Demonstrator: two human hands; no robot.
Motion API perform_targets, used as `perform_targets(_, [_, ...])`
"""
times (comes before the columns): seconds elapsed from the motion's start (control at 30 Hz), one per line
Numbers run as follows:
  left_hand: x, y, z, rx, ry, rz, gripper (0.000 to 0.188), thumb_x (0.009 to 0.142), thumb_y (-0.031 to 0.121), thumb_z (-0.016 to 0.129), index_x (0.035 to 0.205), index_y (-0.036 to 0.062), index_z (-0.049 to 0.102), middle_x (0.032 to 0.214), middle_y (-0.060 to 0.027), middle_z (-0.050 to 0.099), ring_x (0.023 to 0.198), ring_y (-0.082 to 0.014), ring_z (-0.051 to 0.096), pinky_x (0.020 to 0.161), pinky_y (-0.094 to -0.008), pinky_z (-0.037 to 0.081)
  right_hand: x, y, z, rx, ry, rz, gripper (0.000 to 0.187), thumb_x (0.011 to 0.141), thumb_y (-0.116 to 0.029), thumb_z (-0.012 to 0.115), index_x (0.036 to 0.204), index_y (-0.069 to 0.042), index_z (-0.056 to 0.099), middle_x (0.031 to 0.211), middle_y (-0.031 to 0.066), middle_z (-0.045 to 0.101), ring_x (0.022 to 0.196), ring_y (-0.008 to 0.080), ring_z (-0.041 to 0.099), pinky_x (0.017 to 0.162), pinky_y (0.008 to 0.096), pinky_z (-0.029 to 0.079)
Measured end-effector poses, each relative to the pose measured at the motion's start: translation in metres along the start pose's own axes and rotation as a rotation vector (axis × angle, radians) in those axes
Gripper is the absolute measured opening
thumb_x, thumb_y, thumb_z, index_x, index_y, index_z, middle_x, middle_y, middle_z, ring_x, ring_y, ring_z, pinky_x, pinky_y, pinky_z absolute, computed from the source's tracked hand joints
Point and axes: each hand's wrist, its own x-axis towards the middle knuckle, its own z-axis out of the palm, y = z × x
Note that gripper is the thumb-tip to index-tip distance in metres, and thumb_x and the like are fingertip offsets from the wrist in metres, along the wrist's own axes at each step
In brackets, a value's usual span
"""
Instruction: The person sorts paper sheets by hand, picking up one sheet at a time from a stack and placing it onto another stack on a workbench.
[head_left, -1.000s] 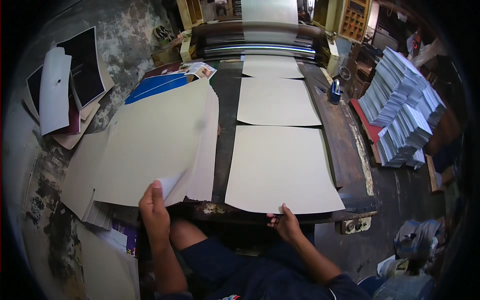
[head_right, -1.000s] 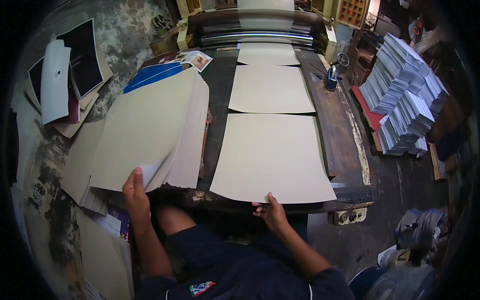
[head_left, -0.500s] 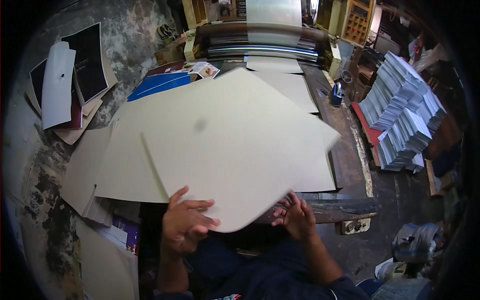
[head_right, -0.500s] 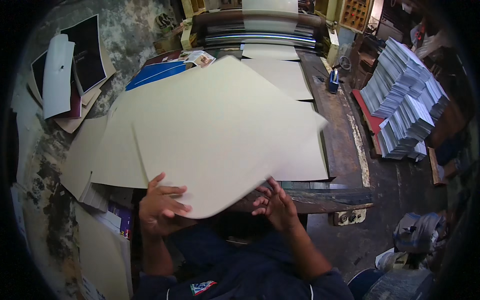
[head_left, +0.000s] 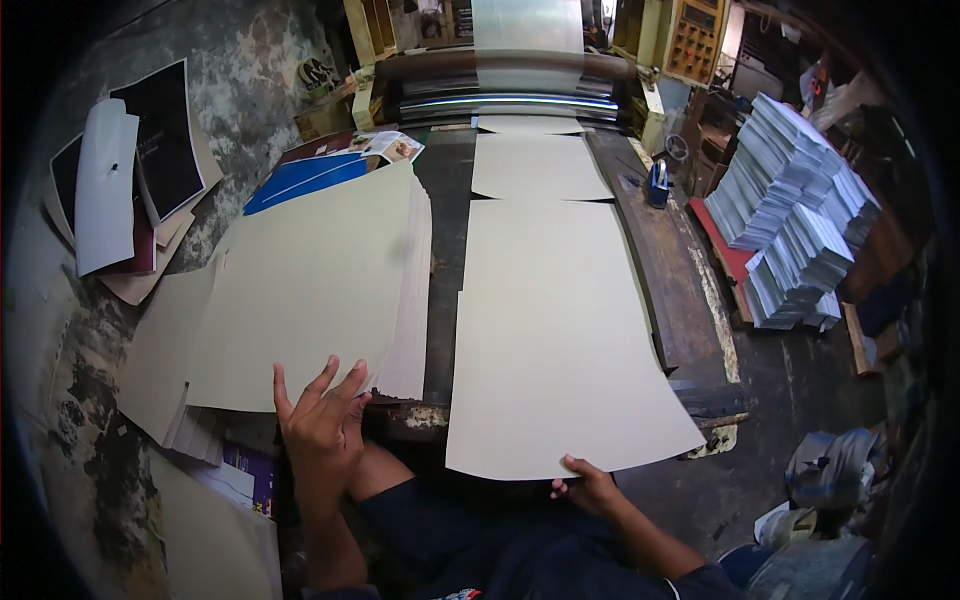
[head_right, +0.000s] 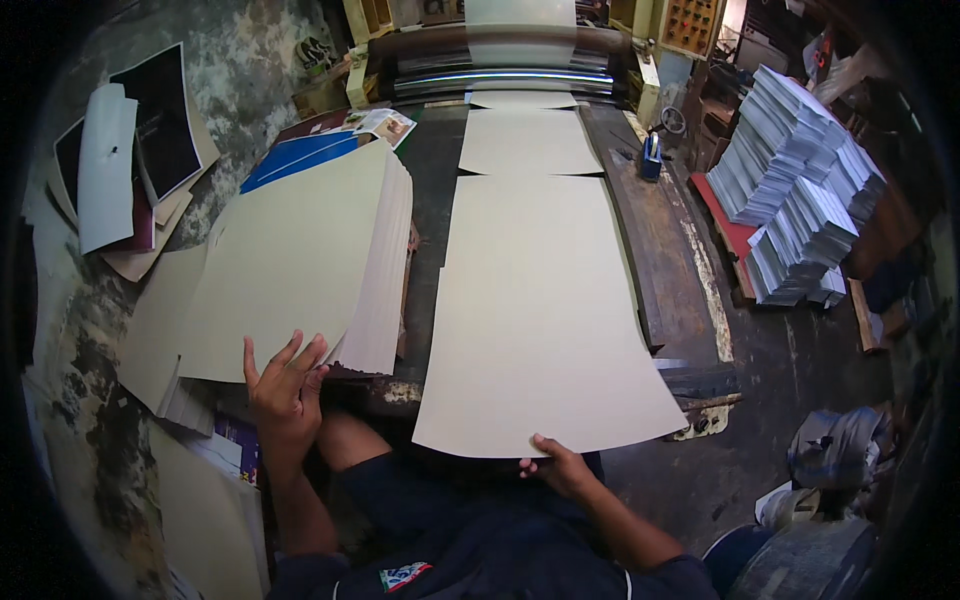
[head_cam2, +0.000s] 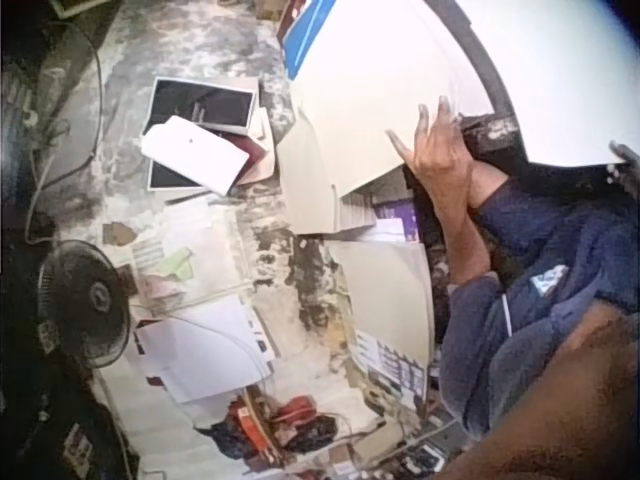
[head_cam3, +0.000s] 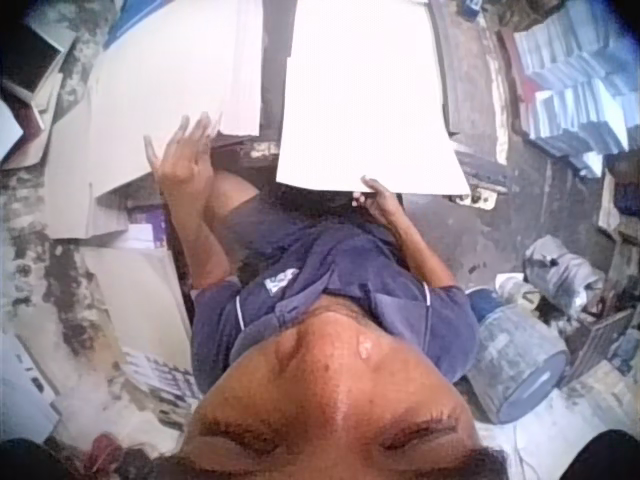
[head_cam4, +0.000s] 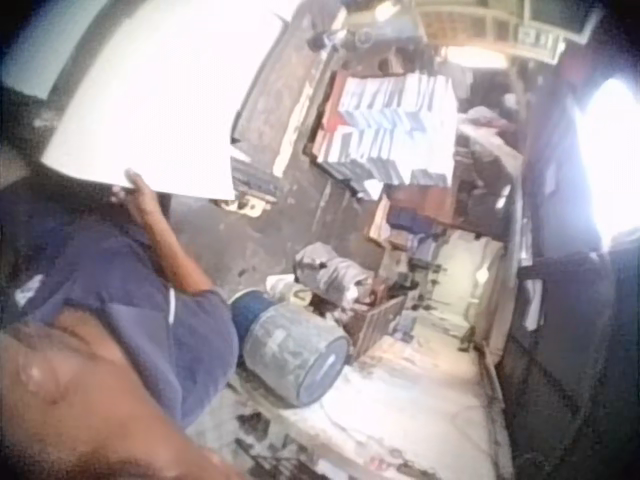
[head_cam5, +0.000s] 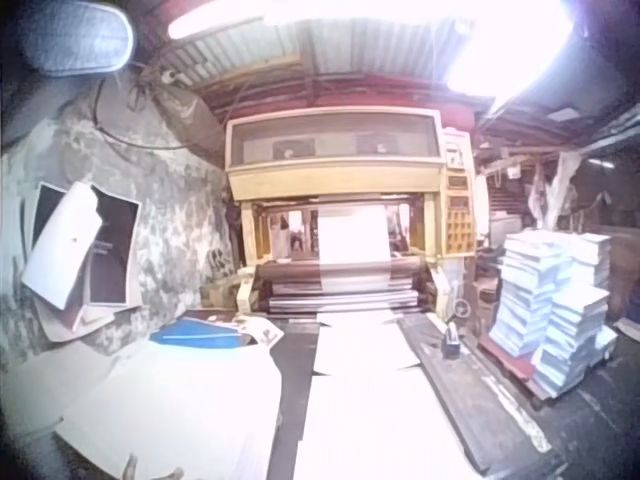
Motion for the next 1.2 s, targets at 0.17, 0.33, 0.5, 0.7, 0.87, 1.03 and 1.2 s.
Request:
perform_targets(0.17, [-0.001,-0.003,0.011,-0.016,0.109,0.016,0.027,0.081,0.004,0.067,0.106,0.0124,0.068,0.097,0.0003,0.072,0.104,-0.0225,0.066,0.113,-0.0607,0.014,-0.018,0.019,0.003,-0.038,-0.076,0.097,0.036,0.098,-0.032,0.050,0.116,-0.002,0.049,0.092,0.0164,0.064,0.076,0.0194,0.059,0.079,0.0393,0.050])
perform_targets(0.33, [-0.004,-0.005,0.017,-0.074,0.165,0.018,0.024,0.080,0.002,0.068,0.102,0.0118,0.067,0.097,0.0007,0.072,0.098,-0.0214,0.068,0.113,-0.0615,0.013,-0.028,0.025,0.013,-0.067,-0.097,0.111,0.038,0.100,-0.034,0.046,0.120,-0.002,0.047,0.100,0.0212,0.064,0.078,0.0204,0.060,0.079,0.0387,0.051])
perform_targets(0.5, [-0.014,-0.014,0.018,-0.312,0.061,-0.145,0.030,0.082,0.006,0.070,0.111,0.0044,0.063,0.091,-0.0066,0.073,0.093,-0.0177,0.069,0.113,-0.0512,0.024,-0.018,0.017,0.018,0.014,-0.039,0.096,0.041,0.099,-0.037,0.047,0.119,-0.001,0.046,0.101,0.0214,0.064,0.078,0.0211,0.060,0.081,0.0388,0.050])
perform_targets(0.7, [-0.008,-0.022,0.009,-0.598,-0.065,-0.339,0.023,0.085,0.018,0.071,0.098,0.0000,0.068,0.099,-0.0134,0.072,0.097,-0.0240,0.068,0.105,-0.0419,0.037,0.015,0.000,0.021,0.059,-0.014,0.010,0.049,0.097,-0.046,0.046,0.115,0.000,0.049,0.097,0.0205,0.064,0.077,0.0208,0.058,0.079,0.0388,0.049])
perform_targets(0.87, [-0.010,-0.029,0.011,-0.660,-0.056,-0.431,0.024,0.092,0.023,0.063,0.094,-0.0007,0.067,0.086,-0.0094,0.070,0.083,-0.0182,0.065,0.095,-0.0350,0.043,0.042,-0.004,0.014,0.105,0.014,-0.121,0.047,0.096,-0.044,0.046,0.112,-0.001,0.050,0.096,0.0177,0.065,0.077,0.0194,0.059,0.078,0.0378,0.050])
perform_targets(1.03, [-0.020,-0.054,0.027,-1.164,0.390,-0.704,0.027,0.098,0.023,0.055,0.110,-0.0003,0.061,0.099,-0.0046,0.064,0.094,-0.0116,0.059,0.086,-0.0278,0.047,0.052,-0.004,0.014,0.086,0.054,-0.231,0.039,0.097,-0.040,0.044,0.113,-0.005,0.050,0.100,0.0147,0.065,0.078,0.0191,0.060,0.078,0.0384,0.051])
perform_targets(1.2, [-0.003,-0.010,0.013,-1.051,0.543,-0.654,0.032,0.100,0.024,0.049,0.104,-0.0036,0.064,0.105,-0.0137,0.066,0.102,-0.0200,0.060,0.098,-0.0328,0.041,0.047,-0.012,0.013,0.143,0.192,-0.367,0.060,0.097,-0.030,0.047,0.147,-0.015,0.018,0.124,0.0149,0.056,0.081,0.0190,0.060,0.077,0.0401,0.053])
